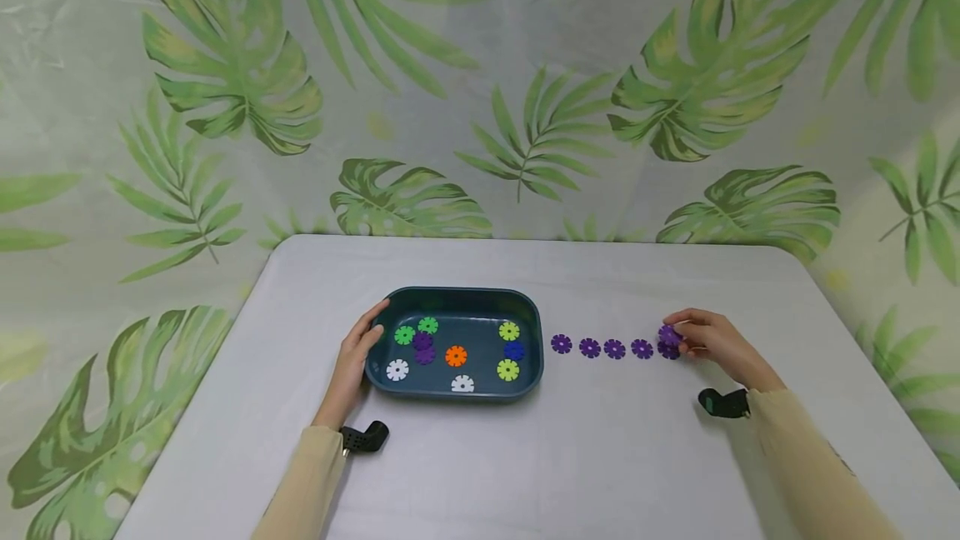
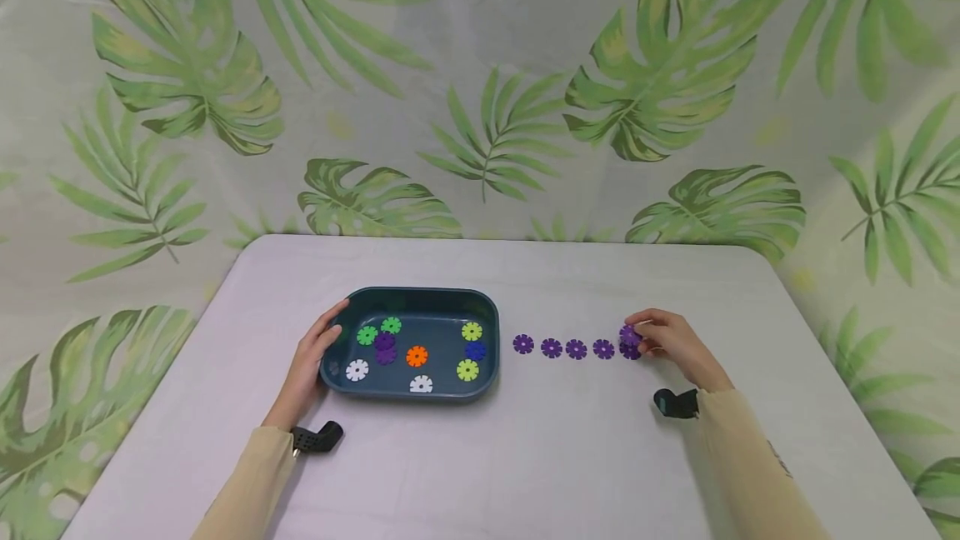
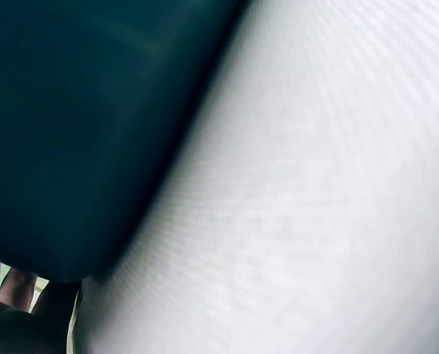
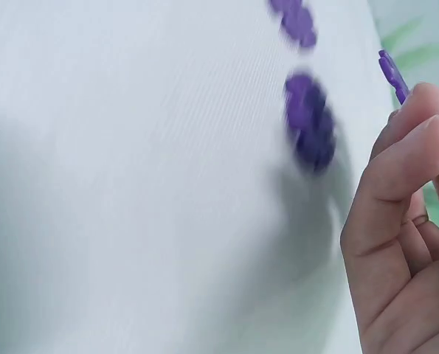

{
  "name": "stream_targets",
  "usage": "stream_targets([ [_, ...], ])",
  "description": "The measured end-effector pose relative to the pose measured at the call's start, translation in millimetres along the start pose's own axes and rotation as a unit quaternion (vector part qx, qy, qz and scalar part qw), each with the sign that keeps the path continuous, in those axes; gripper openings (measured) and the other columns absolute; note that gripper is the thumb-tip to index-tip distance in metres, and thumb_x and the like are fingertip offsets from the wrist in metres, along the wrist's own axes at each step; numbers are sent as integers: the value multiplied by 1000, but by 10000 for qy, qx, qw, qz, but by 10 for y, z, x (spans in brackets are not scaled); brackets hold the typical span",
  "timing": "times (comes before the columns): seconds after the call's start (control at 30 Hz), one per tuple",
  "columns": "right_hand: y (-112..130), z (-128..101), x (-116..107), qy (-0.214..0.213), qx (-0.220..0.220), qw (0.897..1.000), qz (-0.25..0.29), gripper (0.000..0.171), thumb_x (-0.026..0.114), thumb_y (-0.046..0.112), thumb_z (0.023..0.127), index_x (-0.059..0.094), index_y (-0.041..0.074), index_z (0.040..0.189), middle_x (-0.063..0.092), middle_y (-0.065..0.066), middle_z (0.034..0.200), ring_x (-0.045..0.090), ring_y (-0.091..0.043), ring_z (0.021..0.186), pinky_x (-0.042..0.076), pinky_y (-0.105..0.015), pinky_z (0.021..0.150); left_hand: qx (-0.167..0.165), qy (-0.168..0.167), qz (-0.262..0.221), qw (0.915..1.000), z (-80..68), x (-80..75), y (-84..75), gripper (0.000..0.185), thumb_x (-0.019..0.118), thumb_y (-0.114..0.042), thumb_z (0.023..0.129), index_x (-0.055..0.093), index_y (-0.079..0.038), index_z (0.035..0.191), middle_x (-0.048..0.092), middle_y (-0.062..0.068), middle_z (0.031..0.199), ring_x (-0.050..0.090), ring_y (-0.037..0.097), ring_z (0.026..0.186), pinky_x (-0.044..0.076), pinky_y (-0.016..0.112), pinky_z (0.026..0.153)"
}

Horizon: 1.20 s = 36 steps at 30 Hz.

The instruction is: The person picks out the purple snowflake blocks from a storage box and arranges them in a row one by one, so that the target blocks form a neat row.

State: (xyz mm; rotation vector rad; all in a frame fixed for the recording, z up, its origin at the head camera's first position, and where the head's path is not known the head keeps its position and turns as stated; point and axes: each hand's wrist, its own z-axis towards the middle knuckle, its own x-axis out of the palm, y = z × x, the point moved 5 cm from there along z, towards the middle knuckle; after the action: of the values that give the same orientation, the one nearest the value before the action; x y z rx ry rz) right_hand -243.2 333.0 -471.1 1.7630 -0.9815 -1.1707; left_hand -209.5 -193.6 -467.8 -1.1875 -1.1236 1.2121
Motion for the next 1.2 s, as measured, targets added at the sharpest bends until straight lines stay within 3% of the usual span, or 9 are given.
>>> stream_targets([
  [0.13, -195, -75, -170, -197, 190, 9996, -112, 36, 44, 10, 100, 46, -18, 123, 57, -6, 90, 56, -12, 68, 52, -28, 63, 14, 1, -8, 10000, 0, 3, -5, 43, 41, -11, 103, 40, -7, 145, 33, 6, 152, 20, 17, 141, 13, 38, 114],
  [0.3, -288, -99, -243, -422, 361, 9950, -833, 32, 43, 8, 99, 49, -17, 119, 59, -8, 87, 58, -14, 67, 52, -28, 60, -7, -2, -34, 10000, 5, 10, 2, 43, 41, -11, 103, 40, -7, 145, 32, 6, 152, 20, 17, 141, 13, 38, 114],
  [0.47, -233, -87, -238, -679, 263, 9834, -1660, 28, 44, 7, 97, 54, -13, 113, 60, -11, 86, 59, -17, 66, 52, -28, 59, -42, -23, -42, 10000, 4, 7, 9, 43, 41, -11, 103, 40, -7, 145, 32, 5, 152, 19, 17, 141, 13, 38, 114],
  [0.6, -37, -42, -114, -789, 59, 9839, -1602, 30, 43, 8, 98, 54, -13, 116, 60, -18, 92, 59, -17, 67, 52, -29, 60, -26, -16, -43, 10000, 3, 4, 9, 43, 41, -11, 103, 40, -7, 146, 32, 6, 152, 19, 18, 142, 13, 39, 114],
  [0.73, 310, 30, 170, -422, -319, 9939, -963, 34, 43, 12, 101, 49, -14, 122, 55, -28, 106, 61, -19, 74, 54, -31, 67, -16, 1, -42, 10000, 4, 7, 6, 43, 41, -12, 103, 40, -7, 146, 32, 5, 152, 19, 18, 142, 13, 39, 114],
  [0.87, 683, 137, 535, 154, -640, 9974, -291, 37, 44, 16, 102, 47, -13, 125, 52, -28, 110, 61, -26, 82, 54, -32, 74, -1, 21, -14, 10000, 7, 24, -6, 43, 40, -11, 103, 39, -7, 146, 32, 6, 152, 19, 18, 142, 13, 39, 114],
  [1.03, 1098, 321, 1132, 899, -721, 9932, 147, 34, 46, 19, 102, 51, -7, 124, 55, -21, 108, 59, -35, 88, 53, -31, 76, -12, 22, 62, 10000, 18, 25, 4, 43, 40, -10, 103, 39, -6, 146, 32, 6, 152, 19, 18, 142, 13, 40, 114],
  [1.2, 1445, 496, 1855, 1708, -679, 9821, 413, 34, 47, 19, 101, 52, -6, 125, 56, -26, 116, 61, -34, 87, 53, -38, 79, 25, -57, 52, 10000, 63, -31, 138, 43, 41, -13, 103, 40, -9, 146, 33, 5, 152, 19, 18, 142, 13, 40, 114],
])
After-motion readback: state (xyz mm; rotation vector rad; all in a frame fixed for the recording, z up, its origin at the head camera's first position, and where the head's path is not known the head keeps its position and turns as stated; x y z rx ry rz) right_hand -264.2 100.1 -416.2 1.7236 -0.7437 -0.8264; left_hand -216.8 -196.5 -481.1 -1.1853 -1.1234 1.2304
